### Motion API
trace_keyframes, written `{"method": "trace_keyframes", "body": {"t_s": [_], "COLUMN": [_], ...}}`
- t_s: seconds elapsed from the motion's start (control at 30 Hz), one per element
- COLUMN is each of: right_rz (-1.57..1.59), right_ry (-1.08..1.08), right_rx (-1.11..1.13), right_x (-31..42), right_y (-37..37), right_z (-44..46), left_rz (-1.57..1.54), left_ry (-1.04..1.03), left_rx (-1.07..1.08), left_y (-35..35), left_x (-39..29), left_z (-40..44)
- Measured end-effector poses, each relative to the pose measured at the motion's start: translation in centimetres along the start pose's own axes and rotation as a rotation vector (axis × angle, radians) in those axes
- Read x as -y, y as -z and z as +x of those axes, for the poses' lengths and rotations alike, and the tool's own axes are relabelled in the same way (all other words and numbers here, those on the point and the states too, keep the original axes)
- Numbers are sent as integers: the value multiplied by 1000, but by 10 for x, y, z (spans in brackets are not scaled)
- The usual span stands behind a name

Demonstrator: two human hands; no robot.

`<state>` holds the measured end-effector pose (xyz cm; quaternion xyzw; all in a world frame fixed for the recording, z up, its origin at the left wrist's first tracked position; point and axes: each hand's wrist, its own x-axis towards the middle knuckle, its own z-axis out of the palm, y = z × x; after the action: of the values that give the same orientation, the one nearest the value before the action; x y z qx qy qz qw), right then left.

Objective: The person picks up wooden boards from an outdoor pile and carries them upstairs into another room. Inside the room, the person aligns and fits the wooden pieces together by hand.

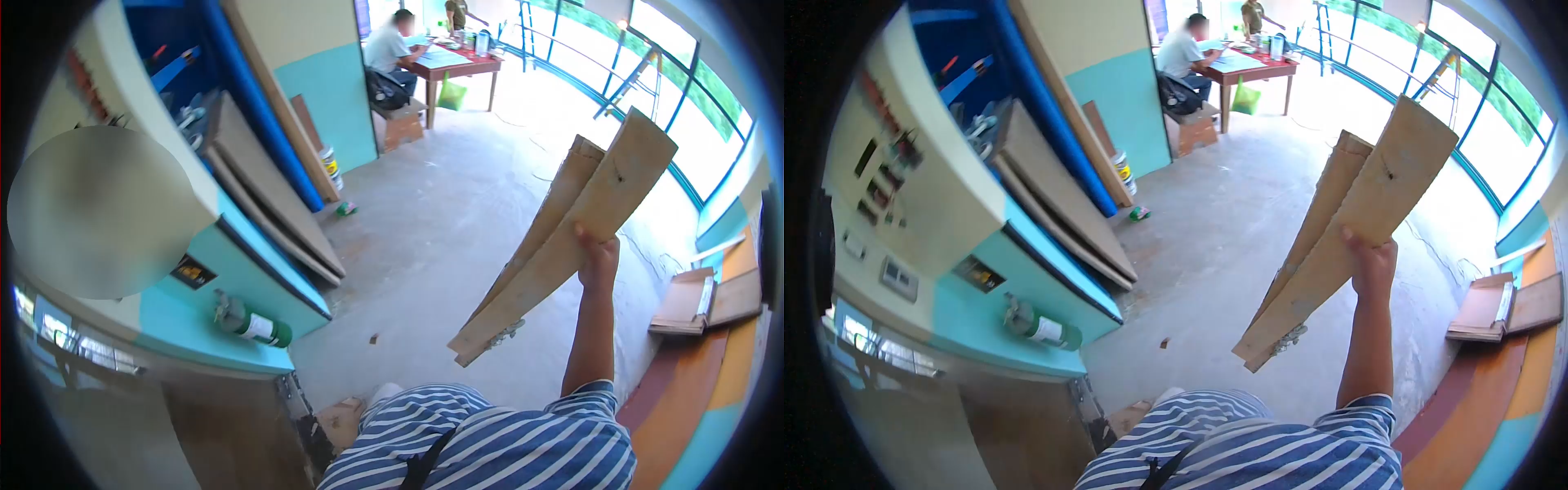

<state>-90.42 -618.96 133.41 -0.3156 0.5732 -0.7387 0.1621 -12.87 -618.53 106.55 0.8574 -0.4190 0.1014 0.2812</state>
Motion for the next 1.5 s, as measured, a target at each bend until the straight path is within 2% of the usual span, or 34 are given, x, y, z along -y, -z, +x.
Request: {"method": "trace_keyframes", "body": {"t_s": [0.1, 0.2, 0.27, 0.33, 0.37, 0.4, 0.43, 0.5, 0.53, 0.57, 0.63, 0.67, 0.7, 0.73, 0.77, 0.8, 0.83, 0.93, 1.0, 1.07, 1.1, 1.13, 1.17, 1.2, 1.23, 1.3, 1.37, 1.43, 1.5], "right_rz": [5, -22, -40, -66, -77, -85, -92, -119, -148, -147, -158, -161, -156, -159, -170, -180, -191, -168, -99, -84, -102, -142, -182, -240, -300, -295, -260, -195, -246], "right_ry": [3, 26, 56, 81, 92, 98, 119, 193, 201, 254, 345, 352, 353, 367, 385, 400, 416, 396, 355, 314, 299, 288, 276, 254, 229, 241, 254, 262, 264], "right_rx": [-31, -84, -135, -198, -227, -258, -305, -416, -443, -464, -509, -522, -534, -546, -588, -624, -657, -726, -694, -667, -667, -668, -669, -672, -676, -691, -742, -835, -866], "right_x": [-5, -21, -35, -45, -50, -57, -62, -94, -104, -112, -129, -138, -149, -158, -166, -173, -178, -196, -204, -209, -221, -228, -234, -238, -242, -246, -249, -249, -252], "right_y": [33, 71, 95, 125, 139, 150, 158, 159, 172, 178, 189, 199, 211, 221, 227, 235, 244, 294, 307, 336, 360, 379, 399, 416, 434, 474, 510, 537, 571], "right_z": [29, 66, 96, 126, 142, 157, 173, 173, 180, 191, 205, 211, 217, 220, 226, 236, 250, 330, 371, 415, 447, 472, 497, 520, 543, 590, 637, 680, 730], "left_rz": [-63, -130, -240, -281, -230, -34, 168, 70, 60, 116, 160, 61, -48, -94, -184, -244, -304, -373, -214, 83, 188, 625, 875, 855, 879, 594, 618, 726, 754], "left_ry": [144, 402, 634, 727, 644, 395, 143, -527, -71, -408, -606, -726, -893, -1272, -1209, -1163, -1111, -1189, -1289, -1341, -1489, -1410, -1366, -1024, -979, -776, -731, -849, -858], "left_rx": [415, 777, 970, 1122, 1198, 1261, 1282, 1127, 1301, 1396, 1368, 1284, 1210, 1123, 1179, 1239, 1300, 1392, 1361, 1371, 1236, 1529, 1627, 1613, 1623, 1628, 1554, 1574, 1554], "left_y": [-60, -98, -112, -160, -210, -292, -356, -526, -513, -583, -602, -643, -584, -661, -600, -575, -565, -568, -595, -625, -676, -640, -684, -713, -740, -743, -679, -708, -712], "left_x": [-50, -82, -109, -170, -197, -229, -277, -366, -470, -522, -687, -737, -813, -853, -917, -962, -996, -1107, -1122, -1117, -1107, -1135, -1122, -1096, -1086, -1086, -1156, -1199, -1272], "left_z": [-31, -36, -34, -31, -28, -17, -10, -17, -37, -44, -79, -102, -126, -149, -180, -208, -233, -306, -343, -366, -380, -379, -384, -381, -375, -371, -384, -402, -444]}}
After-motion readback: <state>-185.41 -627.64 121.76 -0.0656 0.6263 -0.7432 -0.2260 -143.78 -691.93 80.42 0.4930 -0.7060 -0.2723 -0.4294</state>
